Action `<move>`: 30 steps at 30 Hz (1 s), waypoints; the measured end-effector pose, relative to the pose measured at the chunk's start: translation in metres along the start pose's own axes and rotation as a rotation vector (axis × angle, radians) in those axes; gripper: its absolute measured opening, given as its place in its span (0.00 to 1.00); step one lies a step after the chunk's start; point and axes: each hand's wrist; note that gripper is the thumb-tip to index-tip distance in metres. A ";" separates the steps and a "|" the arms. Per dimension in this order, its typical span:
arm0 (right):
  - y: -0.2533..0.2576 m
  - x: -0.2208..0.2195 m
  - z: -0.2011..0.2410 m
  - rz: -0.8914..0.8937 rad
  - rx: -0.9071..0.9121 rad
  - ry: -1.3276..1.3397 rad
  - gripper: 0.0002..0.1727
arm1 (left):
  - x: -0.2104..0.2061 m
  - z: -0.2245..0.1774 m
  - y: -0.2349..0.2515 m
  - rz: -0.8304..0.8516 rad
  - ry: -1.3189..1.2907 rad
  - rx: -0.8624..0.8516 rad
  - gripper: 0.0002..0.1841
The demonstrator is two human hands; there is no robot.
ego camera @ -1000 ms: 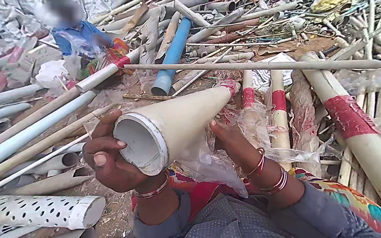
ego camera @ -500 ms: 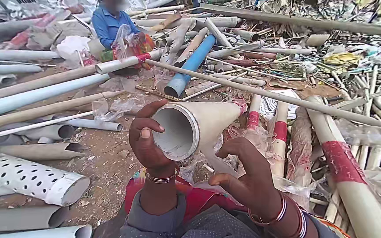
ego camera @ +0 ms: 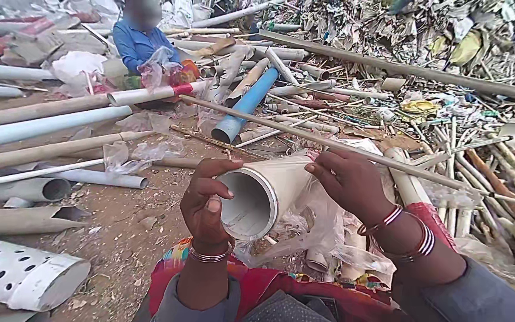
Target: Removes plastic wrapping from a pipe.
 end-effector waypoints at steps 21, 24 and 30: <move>-0.054 -0.027 0.005 -0.255 -0.493 0.894 0.24 | -0.008 0.003 -0.002 -0.091 0.095 0.023 0.14; -0.075 -0.043 0.018 -0.483 -0.430 0.748 0.15 | -0.009 0.002 -0.002 -0.075 0.087 0.023 0.14; -0.068 0.004 0.024 -0.512 -0.084 0.420 0.16 | -0.003 0.006 0.002 -0.122 0.097 0.025 0.15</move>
Point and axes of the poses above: each hand's wrist, its own y-axis towards the middle knuckle, its own x-axis out of the back of the hand, z = x × y, and after that the axes turned 9 degrees about -z, right-handed
